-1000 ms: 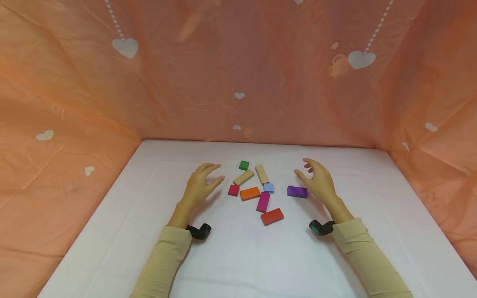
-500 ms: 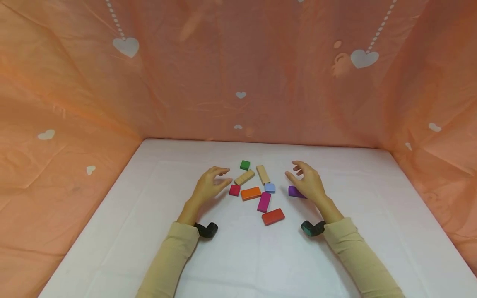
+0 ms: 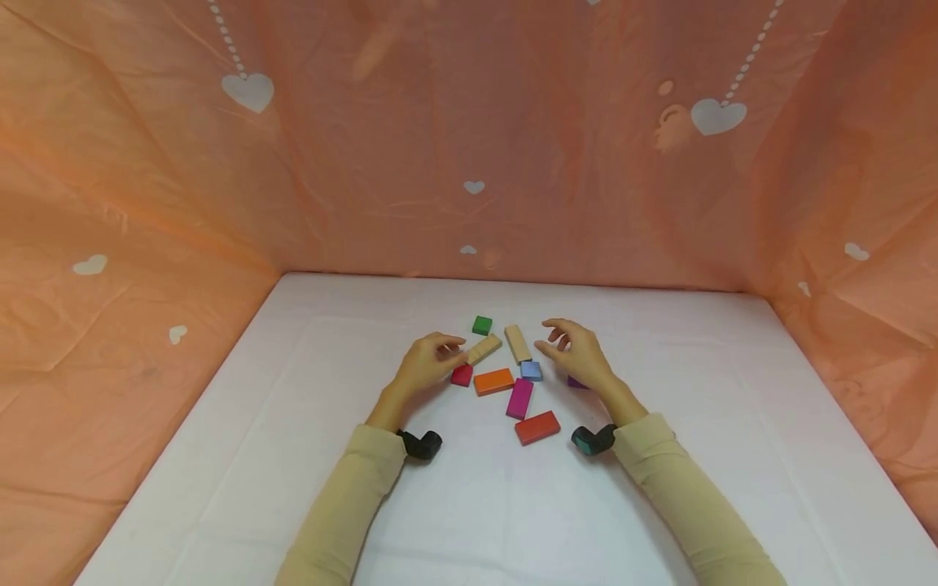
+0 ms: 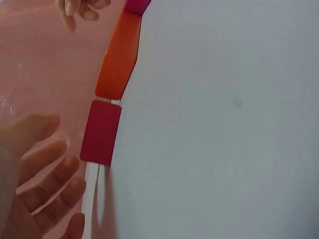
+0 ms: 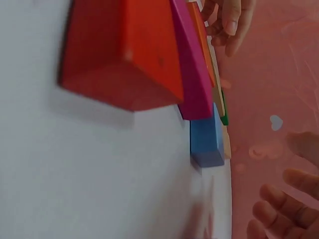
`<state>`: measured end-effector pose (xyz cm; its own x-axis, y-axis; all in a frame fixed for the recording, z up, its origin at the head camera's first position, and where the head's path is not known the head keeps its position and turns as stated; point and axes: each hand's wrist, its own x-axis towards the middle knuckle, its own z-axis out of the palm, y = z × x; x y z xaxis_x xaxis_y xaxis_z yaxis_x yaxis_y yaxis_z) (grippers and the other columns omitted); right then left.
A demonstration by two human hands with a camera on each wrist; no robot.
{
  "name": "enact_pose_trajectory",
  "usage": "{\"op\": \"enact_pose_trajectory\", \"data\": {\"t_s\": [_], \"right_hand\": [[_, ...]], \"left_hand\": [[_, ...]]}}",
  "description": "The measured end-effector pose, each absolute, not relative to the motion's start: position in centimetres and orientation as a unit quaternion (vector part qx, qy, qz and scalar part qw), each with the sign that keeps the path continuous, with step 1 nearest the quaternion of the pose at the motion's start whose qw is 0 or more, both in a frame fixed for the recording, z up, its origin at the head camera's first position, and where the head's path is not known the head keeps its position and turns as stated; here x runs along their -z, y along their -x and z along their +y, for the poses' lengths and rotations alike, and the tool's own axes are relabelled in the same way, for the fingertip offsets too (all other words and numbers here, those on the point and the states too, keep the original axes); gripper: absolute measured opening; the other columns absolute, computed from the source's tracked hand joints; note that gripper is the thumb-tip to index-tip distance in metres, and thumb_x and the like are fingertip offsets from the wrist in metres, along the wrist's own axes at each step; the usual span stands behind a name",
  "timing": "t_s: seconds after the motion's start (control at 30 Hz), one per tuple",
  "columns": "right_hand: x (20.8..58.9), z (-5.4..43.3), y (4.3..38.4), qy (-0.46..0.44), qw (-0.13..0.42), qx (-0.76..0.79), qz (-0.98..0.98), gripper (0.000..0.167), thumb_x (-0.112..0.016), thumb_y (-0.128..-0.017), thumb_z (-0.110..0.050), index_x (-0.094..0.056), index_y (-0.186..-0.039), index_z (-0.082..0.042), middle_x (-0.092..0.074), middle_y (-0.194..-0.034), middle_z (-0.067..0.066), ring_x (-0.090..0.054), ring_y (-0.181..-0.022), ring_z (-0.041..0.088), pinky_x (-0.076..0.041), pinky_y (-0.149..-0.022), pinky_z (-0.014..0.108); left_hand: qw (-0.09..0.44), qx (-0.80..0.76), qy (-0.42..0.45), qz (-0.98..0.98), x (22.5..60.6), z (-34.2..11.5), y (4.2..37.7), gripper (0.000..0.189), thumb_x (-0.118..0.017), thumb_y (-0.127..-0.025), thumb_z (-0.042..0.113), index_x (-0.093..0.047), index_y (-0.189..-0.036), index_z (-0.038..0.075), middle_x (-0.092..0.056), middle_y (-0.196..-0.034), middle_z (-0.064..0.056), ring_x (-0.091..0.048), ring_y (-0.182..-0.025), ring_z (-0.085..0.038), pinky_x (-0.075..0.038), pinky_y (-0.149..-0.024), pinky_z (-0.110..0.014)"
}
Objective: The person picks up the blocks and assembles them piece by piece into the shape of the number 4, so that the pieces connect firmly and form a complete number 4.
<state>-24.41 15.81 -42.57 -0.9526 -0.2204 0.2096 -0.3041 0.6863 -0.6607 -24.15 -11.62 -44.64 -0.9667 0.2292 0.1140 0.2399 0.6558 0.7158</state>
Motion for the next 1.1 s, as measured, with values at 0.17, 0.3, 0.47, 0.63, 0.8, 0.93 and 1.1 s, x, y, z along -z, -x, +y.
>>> {"op": "enact_pose_trajectory", "data": {"t_s": [0.17,0.3,0.47,0.63,0.8,0.93,1.1], "right_hand": [[42.6,14.7,25.5,-0.155,0.035,-0.369,-0.916,0.039,-0.07,-0.087,-0.021,-0.063,-0.119,0.001,-0.065,-0.089,0.018,-0.055,-0.078,0.022,-0.043,-0.07,0.023],[42.4,13.9,26.2,-0.154,0.013,-0.377,-0.913,0.036,-0.069,-0.088,-0.021,-0.064,-0.117,0.0,-0.064,-0.086,0.016,-0.053,-0.076,0.02,-0.042,-0.068,0.022],[42.3,13.2,26.9,-0.159,-0.007,-0.389,-0.908,0.032,-0.068,-0.089,-0.019,-0.065,-0.115,0.0,-0.062,-0.083,0.015,-0.051,-0.075,0.018,-0.04,-0.064,0.022],[42.3,12.4,27.7,-0.155,-0.017,-0.405,-0.901,0.03,-0.069,-0.088,-0.017,-0.067,-0.112,0.001,-0.059,-0.081,0.013,-0.049,-0.075,0.017,-0.038,-0.063,0.022],[42.4,11.6,28.7,-0.142,-0.023,-0.42,-0.896,0.032,-0.071,-0.086,-0.017,-0.067,-0.112,0.002,-0.055,-0.077,0.009,-0.048,-0.073,0.015,-0.037,-0.061,0.021],[42.5,11.0,29.5,-0.126,-0.025,-0.421,-0.898,0.033,-0.073,-0.084,-0.016,-0.068,-0.111,0.002,-0.053,-0.074,0.006,-0.045,-0.071,0.014,-0.035,-0.06,0.02],[42.6,10.5,30.5,-0.105,-0.048,-0.422,-0.899,0.036,-0.074,-0.084,-0.019,-0.069,-0.113,0.0,-0.049,-0.072,0.002,-0.042,-0.069,0.014,-0.032,-0.057,0.02]], "left_hand": [[-0.003,0.383,0.114,-0.917,44.7,-11.0,24.5,0.033,-0.072,-0.087,0.026,-0.071,-0.113,0.007,-0.07,-0.1,-0.013,-0.061,-0.089,-0.022,-0.051,-0.083,-0.034],[-0.012,0.389,0.104,-0.915,44.7,-10.6,24.7,0.032,-0.072,-0.086,0.024,-0.071,-0.113,0.006,-0.069,-0.099,-0.013,-0.058,-0.084,-0.02,-0.047,-0.077,-0.027],[-0.025,0.395,0.088,-0.914,44.8,-10.4,24.8,0.033,-0.071,-0.087,0.025,-0.07,-0.113,0.006,-0.068,-0.098,-0.012,-0.055,-0.083,-0.018,-0.045,-0.074,-0.024],[-0.027,0.396,0.081,-0.914,44.9,-10.4,25.0,0.033,-0.072,-0.086,0.026,-0.071,-0.113,0.006,-0.067,-0.097,-0.012,-0.055,-0.083,-0.018,-0.042,-0.073,-0.023],[-0.023,0.397,0.071,-0.915,45.1,-10.3,25.3,0.03,-0.072,-0.086,0.026,-0.072,-0.109,0.006,-0.07,-0.098,-0.012,-0.056,-0.083,-0.018,-0.043,-0.073,-0.023],[-0.023,0.402,0.06,-0.913,45.2,-10.2,25.4,0.029,-0.073,-0.085,0.026,-0.074,-0.105,0.006,-0.072,-0.096,-0.012,-0.058,-0.082,-0.019,-0.043,-0.073,-0.023],[-0.022,0.41,0.058,-0.91,45.3,-10.1,25.4,0.027,-0.074,-0.084,0.026,-0.075,-0.102,0.006,-0.073,-0.094,-0.012,-0.061,-0.083,-0.019,-0.044,-0.074,-0.024]]}}
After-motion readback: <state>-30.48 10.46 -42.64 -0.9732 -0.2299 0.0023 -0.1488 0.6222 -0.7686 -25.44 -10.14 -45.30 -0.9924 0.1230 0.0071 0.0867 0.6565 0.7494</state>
